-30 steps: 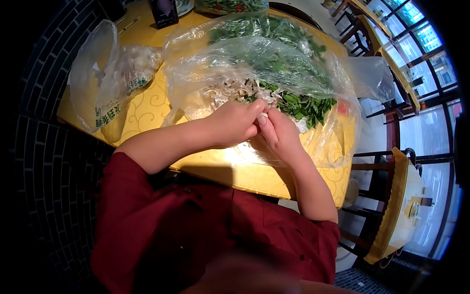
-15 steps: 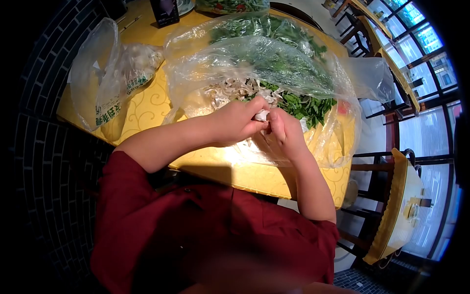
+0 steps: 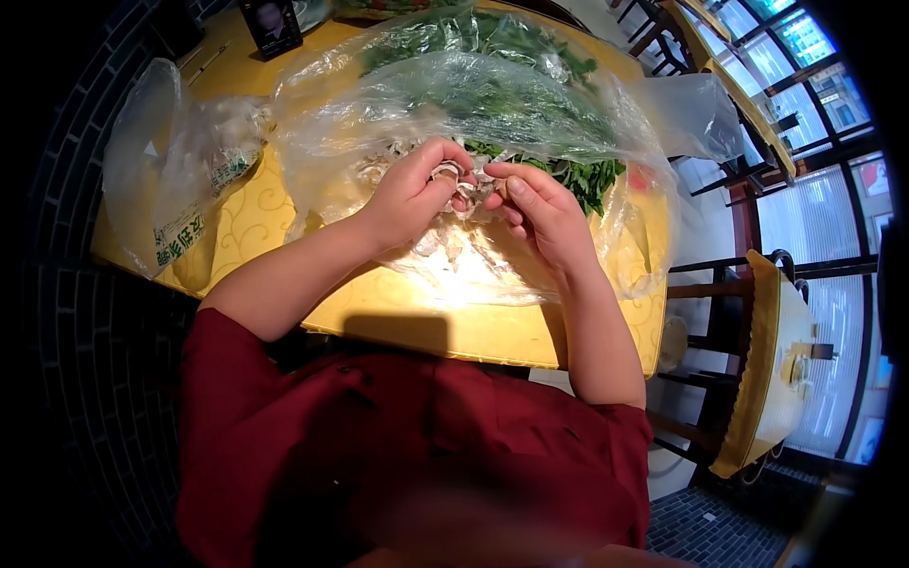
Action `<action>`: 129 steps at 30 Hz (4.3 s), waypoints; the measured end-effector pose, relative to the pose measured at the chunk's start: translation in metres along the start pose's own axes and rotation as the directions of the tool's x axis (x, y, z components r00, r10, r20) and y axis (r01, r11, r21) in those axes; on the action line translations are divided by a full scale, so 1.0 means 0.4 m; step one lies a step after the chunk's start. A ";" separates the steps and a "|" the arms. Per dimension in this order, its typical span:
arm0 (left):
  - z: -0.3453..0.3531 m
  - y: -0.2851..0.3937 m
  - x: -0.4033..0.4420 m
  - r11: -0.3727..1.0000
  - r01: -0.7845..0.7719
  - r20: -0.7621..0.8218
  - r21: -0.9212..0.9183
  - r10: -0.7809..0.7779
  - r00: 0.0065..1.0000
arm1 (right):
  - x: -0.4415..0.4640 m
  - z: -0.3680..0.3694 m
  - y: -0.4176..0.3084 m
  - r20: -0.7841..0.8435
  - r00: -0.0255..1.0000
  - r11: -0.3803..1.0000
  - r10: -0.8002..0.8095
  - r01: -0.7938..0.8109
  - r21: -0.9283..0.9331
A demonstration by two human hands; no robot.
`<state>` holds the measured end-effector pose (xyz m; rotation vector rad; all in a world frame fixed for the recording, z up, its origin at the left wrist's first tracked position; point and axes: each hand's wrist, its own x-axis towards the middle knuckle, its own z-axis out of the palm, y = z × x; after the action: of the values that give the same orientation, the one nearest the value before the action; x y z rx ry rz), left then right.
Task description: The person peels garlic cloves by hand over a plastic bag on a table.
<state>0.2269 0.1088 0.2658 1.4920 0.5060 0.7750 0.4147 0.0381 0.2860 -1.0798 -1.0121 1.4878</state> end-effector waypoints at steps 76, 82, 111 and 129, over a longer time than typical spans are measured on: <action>-0.010 0.026 0.002 0.900 0.341 0.143 -0.270 -0.313 0.939 | -0.002 0.000 0.004 0.077 0.997 0.997 0.002 0.004 -0.083; -0.006 0.033 -0.001 0.950 0.269 0.082 -0.157 -0.259 0.962 | 0.001 0.001 0.007 0.051 0.999 0.992 0.010 -0.004 -0.122; -0.001 -0.010 0.001 0.958 0.274 0.007 -0.086 -0.275 0.962 | 0.004 0.029 0.028 0.208 0.751 0.239 -0.627 0.440 -0.866; 0.009 -0.004 0.002 0.977 0.214 -0.011 -0.021 -0.214 0.977 | 0.000 0.036 0.049 -0.064 0.923 0.750 -0.379 0.266 -0.605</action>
<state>0.2301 0.1071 0.2644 1.3881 0.6556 0.6193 0.3963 0.0341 0.2707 -1.3536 -1.4943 0.7746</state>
